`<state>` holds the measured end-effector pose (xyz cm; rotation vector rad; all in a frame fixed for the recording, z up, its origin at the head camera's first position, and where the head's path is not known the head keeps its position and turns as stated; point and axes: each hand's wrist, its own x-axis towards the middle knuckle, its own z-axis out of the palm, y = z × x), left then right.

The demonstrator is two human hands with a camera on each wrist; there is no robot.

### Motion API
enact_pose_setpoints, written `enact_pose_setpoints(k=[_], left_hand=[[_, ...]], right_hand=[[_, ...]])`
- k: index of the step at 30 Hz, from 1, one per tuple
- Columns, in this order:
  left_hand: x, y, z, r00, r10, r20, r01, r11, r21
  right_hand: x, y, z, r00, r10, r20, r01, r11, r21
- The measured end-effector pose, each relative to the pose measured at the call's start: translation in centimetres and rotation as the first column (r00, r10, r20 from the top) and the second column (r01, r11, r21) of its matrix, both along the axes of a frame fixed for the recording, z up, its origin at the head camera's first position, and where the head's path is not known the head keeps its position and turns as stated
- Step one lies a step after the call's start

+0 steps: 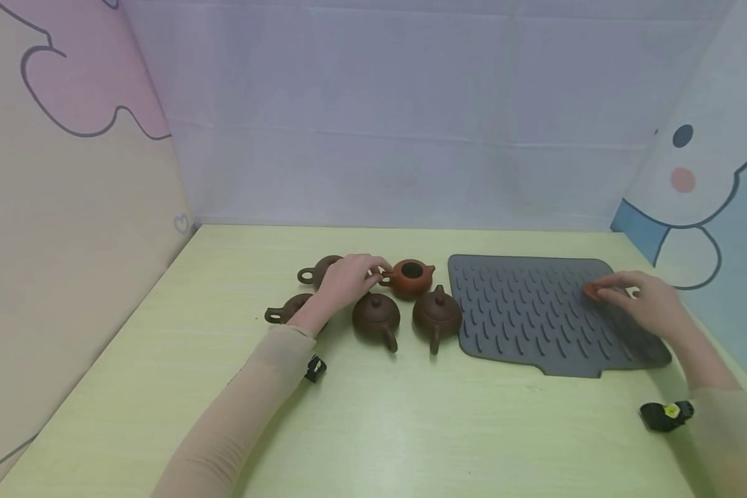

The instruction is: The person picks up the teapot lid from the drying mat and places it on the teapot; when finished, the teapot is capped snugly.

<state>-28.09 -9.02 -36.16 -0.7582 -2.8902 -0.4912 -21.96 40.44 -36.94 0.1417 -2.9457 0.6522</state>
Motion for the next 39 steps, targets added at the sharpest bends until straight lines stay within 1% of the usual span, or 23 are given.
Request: enact_pose_setpoints(k=[2, 5, 13, 17, 24, 26, 33, 39], left_hand=[[0.0, 0.0, 0.0, 1.000, 0.000, 0.003, -0.001, 1.000, 0.001], [-0.1, 0.1, -0.1, 1.000, 0.003, 0.003, -0.003, 1.000, 0.000], [-0.1, 0.3, -0.1, 1.000, 0.007, 0.010, -0.007, 1.000, -0.009], [-0.1, 0.3, -0.1, 1.000, 0.006, 0.008, -0.006, 1.000, -0.004], [-0.1, 0.4, -0.2, 1.000, 0.010, 0.011, -0.010, 1.000, -0.001], [-0.1, 0.4, -0.2, 1.000, 0.012, 0.012, -0.012, 1.000, 0.002], [-0.1, 0.3, -0.2, 1.000, 0.010, 0.007, -0.010, 1.000, 0.007], [-0.1, 0.3, -0.3, 1.000, 0.003, 0.005, -0.003, 1.000, 0.010]], right_hand=[[-0.2, -0.7, 0.0, 0.999, 0.023, -0.042, -0.023, 1.000, -0.014], [-0.6, -1.8, 0.0, 0.996, 0.044, -0.081, -0.047, 0.998, -0.033], [-1.1, -5.4, 0.6, 0.991, 0.069, -0.111, -0.082, 0.990, -0.115], [-1.4, -7.1, 0.7, 0.990, 0.079, -0.115, -0.096, 0.984, -0.153], [-1.7, -10.6, 0.7, 0.980, 0.127, -0.155, -0.160, 0.960, -0.230], [-1.9, -11.7, 0.8, 0.979, 0.130, -0.158, -0.168, 0.953, -0.252], [-2.6, -15.3, 0.7, 0.970, 0.156, -0.186, -0.211, 0.919, -0.334], [-3.4, -18.2, 0.5, 0.971, 0.169, -0.170, -0.224, 0.894, -0.389]])
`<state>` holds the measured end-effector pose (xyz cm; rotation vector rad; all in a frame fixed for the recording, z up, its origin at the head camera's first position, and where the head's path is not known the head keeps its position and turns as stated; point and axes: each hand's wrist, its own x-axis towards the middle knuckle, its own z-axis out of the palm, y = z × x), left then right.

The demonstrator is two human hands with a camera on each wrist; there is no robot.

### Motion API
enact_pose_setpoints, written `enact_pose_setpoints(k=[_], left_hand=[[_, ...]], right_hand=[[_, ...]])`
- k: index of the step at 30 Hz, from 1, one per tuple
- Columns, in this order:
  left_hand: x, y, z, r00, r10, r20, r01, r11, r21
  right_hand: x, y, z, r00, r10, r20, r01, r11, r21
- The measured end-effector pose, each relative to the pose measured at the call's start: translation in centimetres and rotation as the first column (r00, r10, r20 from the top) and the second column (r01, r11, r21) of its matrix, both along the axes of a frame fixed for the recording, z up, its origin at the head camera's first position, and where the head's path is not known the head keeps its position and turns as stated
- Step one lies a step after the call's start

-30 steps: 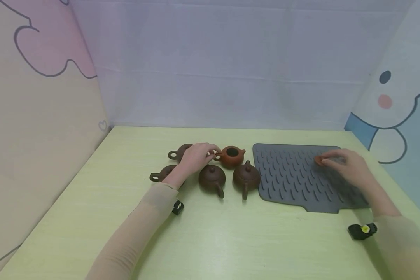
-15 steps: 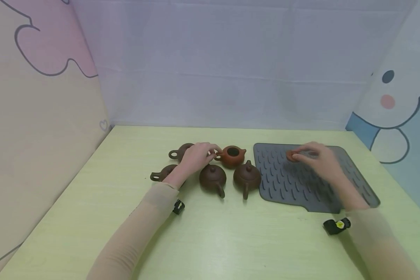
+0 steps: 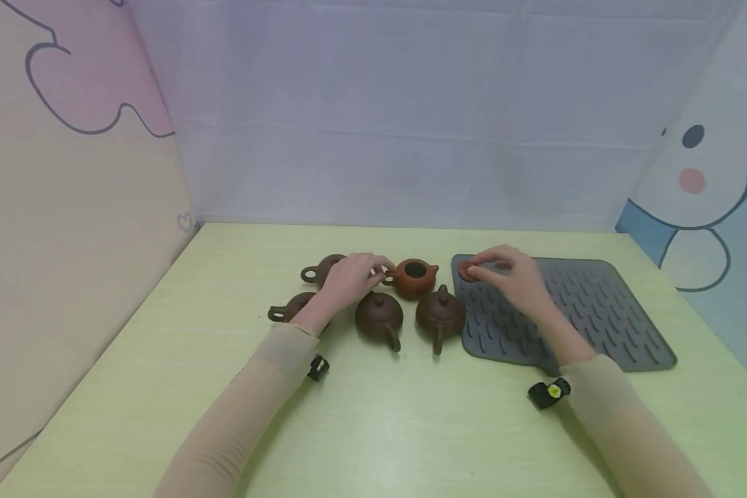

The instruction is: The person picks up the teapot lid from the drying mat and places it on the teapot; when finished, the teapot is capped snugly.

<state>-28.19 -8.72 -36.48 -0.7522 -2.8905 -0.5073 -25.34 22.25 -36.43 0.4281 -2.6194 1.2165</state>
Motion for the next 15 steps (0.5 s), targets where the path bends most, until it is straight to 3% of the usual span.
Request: enact_pose_setpoints(k=[7, 15], left_hand=[[0.1, 0.1, 0.1, 1.000, -0.004, -0.005, 0.004, 1.000, 0.000], [0.1, 0.1, 0.2, 1.000, 0.001, 0.005, -0.001, 1.000, -0.003]], right_hand=[[-0.6, -2.6, 0.0, 0.998, 0.059, 0.009, -0.058, 0.996, -0.062], [-1.3, -4.6, 0.0, 0.997, 0.061, 0.039, -0.058, 0.995, -0.085]])
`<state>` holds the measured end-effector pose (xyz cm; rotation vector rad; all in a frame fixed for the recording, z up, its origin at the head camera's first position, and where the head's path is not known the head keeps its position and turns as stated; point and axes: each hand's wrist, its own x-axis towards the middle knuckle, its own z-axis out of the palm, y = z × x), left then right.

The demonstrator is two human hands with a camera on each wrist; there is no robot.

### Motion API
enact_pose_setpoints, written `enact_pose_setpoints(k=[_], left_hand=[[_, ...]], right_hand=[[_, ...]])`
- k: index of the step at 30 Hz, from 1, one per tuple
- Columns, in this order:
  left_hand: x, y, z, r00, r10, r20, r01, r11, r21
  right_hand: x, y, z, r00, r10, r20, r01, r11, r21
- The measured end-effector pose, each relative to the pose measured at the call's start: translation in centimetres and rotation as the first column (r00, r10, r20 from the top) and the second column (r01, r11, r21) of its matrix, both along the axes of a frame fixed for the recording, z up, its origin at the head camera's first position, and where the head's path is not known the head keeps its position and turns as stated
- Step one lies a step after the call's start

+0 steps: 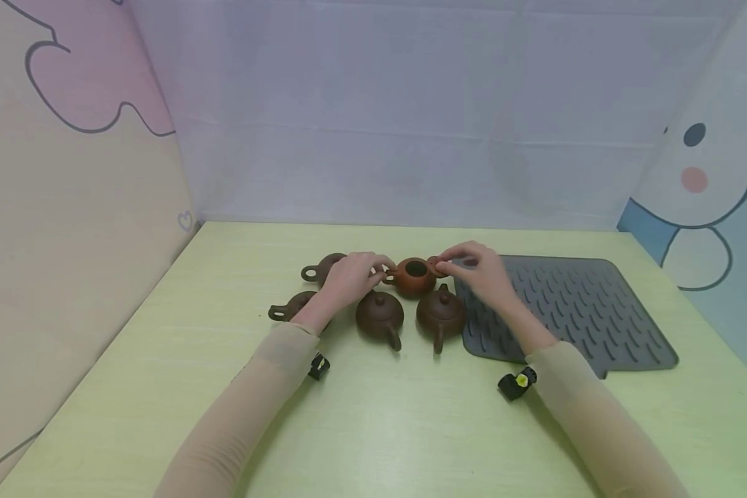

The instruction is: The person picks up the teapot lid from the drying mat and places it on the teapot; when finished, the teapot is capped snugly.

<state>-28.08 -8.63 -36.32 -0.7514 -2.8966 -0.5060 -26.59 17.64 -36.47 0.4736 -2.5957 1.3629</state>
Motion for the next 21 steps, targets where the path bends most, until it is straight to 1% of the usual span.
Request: enact_pose_setpoints(k=[7, 13, 21], left_hand=[[0.0, 0.0, 0.0, 1.000, 0.003, 0.007, -0.003, 1.000, 0.000], [0.0, 0.1, 0.0, 1.000, 0.004, 0.012, -0.004, 1.000, 0.004], [0.0, 0.2, -0.1, 1.000, 0.005, 0.001, -0.005, 1.000, 0.005]], right_hand=[[-0.7, -1.2, -0.3, 1.000, 0.016, -0.007, -0.016, 1.000, 0.000], [-1.3, -2.0, -0.4, 1.000, 0.023, 0.017, -0.024, 1.000, 0.016], [-1.9, -2.6, -0.7, 0.999, 0.035, 0.017, -0.036, 0.999, 0.037]])
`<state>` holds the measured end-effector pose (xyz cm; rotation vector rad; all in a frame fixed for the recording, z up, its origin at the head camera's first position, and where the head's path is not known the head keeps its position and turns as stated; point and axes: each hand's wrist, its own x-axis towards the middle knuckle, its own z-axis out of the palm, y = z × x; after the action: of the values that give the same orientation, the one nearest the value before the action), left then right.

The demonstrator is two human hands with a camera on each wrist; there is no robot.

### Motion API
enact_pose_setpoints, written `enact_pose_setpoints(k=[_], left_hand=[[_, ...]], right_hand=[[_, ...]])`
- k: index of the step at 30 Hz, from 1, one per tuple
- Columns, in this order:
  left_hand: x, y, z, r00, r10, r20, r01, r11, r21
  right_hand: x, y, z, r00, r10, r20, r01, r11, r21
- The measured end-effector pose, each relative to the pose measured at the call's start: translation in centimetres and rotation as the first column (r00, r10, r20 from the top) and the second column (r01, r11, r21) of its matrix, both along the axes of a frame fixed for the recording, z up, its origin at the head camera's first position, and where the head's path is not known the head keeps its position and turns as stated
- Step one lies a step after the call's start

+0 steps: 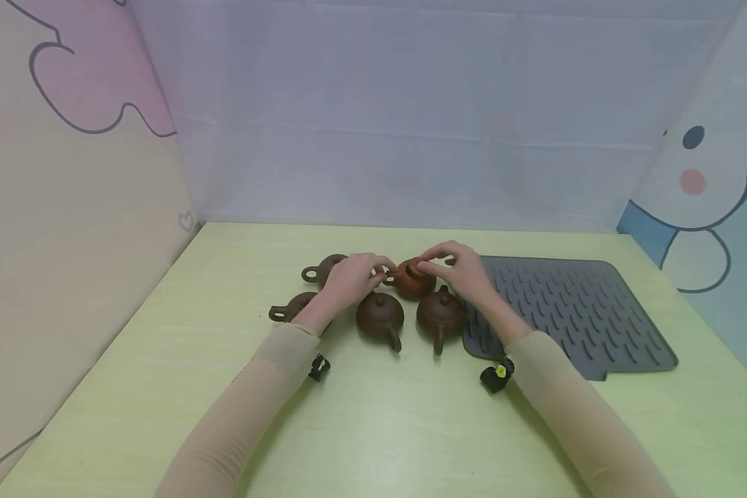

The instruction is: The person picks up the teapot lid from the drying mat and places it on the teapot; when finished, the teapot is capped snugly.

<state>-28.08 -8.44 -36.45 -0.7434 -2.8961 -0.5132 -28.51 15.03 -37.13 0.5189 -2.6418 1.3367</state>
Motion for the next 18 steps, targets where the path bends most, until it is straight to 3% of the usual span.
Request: enact_pose_setpoints(k=[18], left_hand=[[0.07, 0.05, 0.02, 1.000, 0.004, 0.012, -0.004, 1.000, -0.001]], right_hand=[[-0.34, -0.65, 0.07, 1.000, 0.012, 0.006, -0.012, 0.999, 0.033]])
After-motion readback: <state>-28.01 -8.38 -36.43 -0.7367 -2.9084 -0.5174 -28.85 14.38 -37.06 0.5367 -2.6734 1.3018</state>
